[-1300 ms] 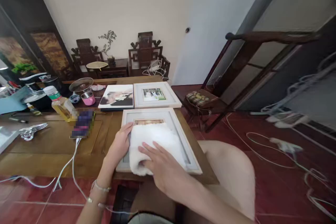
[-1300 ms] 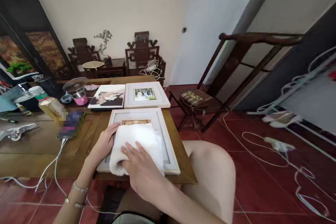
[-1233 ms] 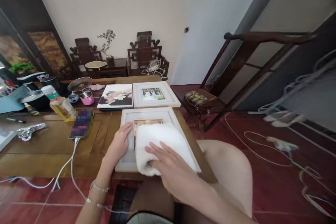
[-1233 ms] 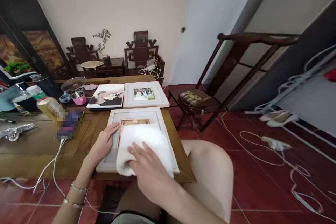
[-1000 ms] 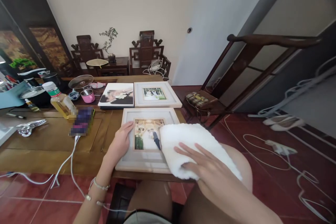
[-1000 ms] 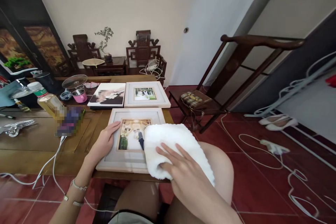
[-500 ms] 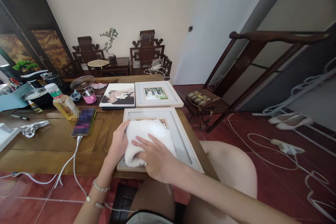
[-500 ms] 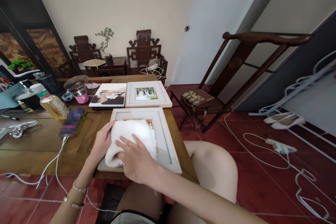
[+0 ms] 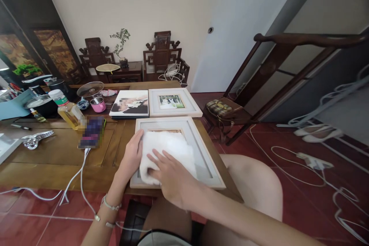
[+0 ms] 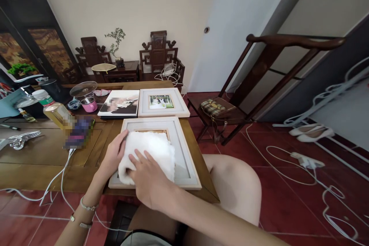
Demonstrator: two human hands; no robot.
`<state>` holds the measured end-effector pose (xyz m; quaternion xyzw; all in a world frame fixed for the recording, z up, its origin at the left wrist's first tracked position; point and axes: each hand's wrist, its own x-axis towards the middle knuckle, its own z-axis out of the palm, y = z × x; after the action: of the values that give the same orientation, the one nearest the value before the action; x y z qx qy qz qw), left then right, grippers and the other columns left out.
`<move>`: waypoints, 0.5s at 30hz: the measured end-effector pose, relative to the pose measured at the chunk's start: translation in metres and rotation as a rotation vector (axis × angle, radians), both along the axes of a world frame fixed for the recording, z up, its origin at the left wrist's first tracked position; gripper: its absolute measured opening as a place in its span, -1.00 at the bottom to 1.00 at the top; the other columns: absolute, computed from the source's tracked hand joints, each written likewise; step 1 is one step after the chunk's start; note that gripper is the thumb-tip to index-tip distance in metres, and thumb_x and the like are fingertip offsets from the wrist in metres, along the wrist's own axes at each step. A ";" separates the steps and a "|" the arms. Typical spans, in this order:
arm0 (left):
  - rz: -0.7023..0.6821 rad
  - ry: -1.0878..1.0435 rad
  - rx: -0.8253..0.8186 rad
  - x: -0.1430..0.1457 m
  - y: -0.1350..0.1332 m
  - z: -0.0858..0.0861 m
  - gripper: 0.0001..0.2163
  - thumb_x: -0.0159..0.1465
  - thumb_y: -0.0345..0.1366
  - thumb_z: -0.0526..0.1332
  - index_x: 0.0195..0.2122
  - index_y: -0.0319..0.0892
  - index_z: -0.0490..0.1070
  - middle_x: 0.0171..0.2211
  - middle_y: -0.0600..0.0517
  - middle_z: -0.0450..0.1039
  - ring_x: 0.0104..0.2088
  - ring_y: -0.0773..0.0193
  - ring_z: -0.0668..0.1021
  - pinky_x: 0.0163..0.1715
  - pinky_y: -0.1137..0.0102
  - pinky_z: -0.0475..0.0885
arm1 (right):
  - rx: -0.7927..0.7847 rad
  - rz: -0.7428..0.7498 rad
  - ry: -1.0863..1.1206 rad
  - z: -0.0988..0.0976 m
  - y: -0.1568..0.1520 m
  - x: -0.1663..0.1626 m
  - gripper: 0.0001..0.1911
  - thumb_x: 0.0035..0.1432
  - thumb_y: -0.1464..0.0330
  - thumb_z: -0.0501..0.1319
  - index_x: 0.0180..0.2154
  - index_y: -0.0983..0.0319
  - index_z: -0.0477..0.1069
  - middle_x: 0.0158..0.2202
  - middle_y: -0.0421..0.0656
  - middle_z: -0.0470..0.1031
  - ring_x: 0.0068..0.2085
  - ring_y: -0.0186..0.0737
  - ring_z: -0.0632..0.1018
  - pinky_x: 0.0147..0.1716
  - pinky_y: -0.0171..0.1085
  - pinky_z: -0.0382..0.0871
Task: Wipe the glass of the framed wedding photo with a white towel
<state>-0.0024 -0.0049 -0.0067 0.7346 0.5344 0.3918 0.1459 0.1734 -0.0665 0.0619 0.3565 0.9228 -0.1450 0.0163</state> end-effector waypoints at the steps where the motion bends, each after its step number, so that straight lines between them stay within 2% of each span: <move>1: -0.008 0.019 -0.003 0.001 0.000 0.001 -0.62 0.31 -0.35 -0.02 0.15 -0.26 0.28 0.17 -0.20 0.31 0.18 0.12 0.36 0.21 0.16 0.24 | -0.017 0.002 0.011 0.001 -0.008 0.007 -0.47 0.00 0.55 0.07 0.05 0.30 0.42 0.30 0.05 0.07 0.32 0.06 0.00 0.25 0.04 -0.11; 3: -0.035 0.067 -0.009 0.003 0.000 0.001 -0.61 0.30 -0.33 0.05 0.14 -0.30 0.29 0.20 -0.22 0.26 0.22 0.08 0.32 0.23 0.13 0.20 | -0.014 -0.042 0.045 0.000 -0.017 0.024 -0.44 -0.04 0.57 0.06 0.04 0.28 0.42 0.29 0.04 0.13 0.31 0.02 0.06 0.25 0.03 -0.10; 5: -0.069 0.110 -0.026 0.005 -0.002 0.002 -0.60 0.28 -0.34 0.07 0.13 -0.31 0.30 0.22 -0.24 0.23 0.24 0.05 0.27 0.23 0.11 0.19 | 0.030 -0.118 0.050 -0.001 -0.013 0.043 -0.41 -0.10 0.60 0.05 0.01 0.26 0.44 0.26 0.03 0.19 0.28 -0.01 0.14 0.24 0.02 -0.07; 7: -0.105 0.137 -0.053 0.005 -0.003 0.002 -0.61 0.29 -0.38 0.04 0.14 -0.28 0.31 0.23 -0.21 0.21 0.26 0.06 0.25 0.23 0.09 0.19 | 0.110 -0.207 0.024 -0.003 0.004 0.061 -0.35 -0.18 0.64 0.04 0.02 0.26 0.42 0.19 0.06 0.30 0.21 0.00 0.28 0.21 0.00 0.01; 10: -0.135 0.159 -0.081 0.003 -0.005 0.001 -0.58 0.28 -0.50 -0.04 0.15 -0.23 0.31 0.22 -0.16 0.24 0.26 0.10 0.25 0.23 0.07 0.19 | 0.311 -0.317 0.027 -0.001 0.046 0.078 -0.26 -0.19 0.70 0.01 0.12 0.35 0.28 -0.05 0.10 0.49 0.01 0.00 0.48 0.10 -0.04 0.19; 12: -0.132 0.163 -0.079 0.002 -0.005 0.000 -0.53 0.23 -0.57 -0.06 0.14 -0.22 0.32 0.21 -0.15 0.26 0.25 0.11 0.27 0.23 0.07 0.19 | 0.423 -0.323 0.066 0.004 0.074 0.075 -0.28 -0.13 0.72 -0.02 0.14 0.39 0.21 -0.09 0.11 0.49 0.00 0.02 0.47 0.08 -0.02 0.20; 15: -0.125 0.162 -0.055 0.002 -0.003 0.001 -0.48 0.15 -0.64 -0.05 0.11 -0.23 0.36 0.18 -0.15 0.29 0.22 0.11 0.31 0.23 0.09 0.21 | 0.475 -0.173 0.098 0.008 0.104 0.050 -0.35 -0.02 0.71 0.00 0.13 0.29 0.22 0.14 0.11 0.33 0.22 -0.04 0.24 0.19 -0.02 0.00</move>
<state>0.0000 -0.0076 -0.0054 0.7915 0.5080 0.3065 0.1465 0.2230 0.0380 0.0697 0.4203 0.8968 0.0581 -0.1250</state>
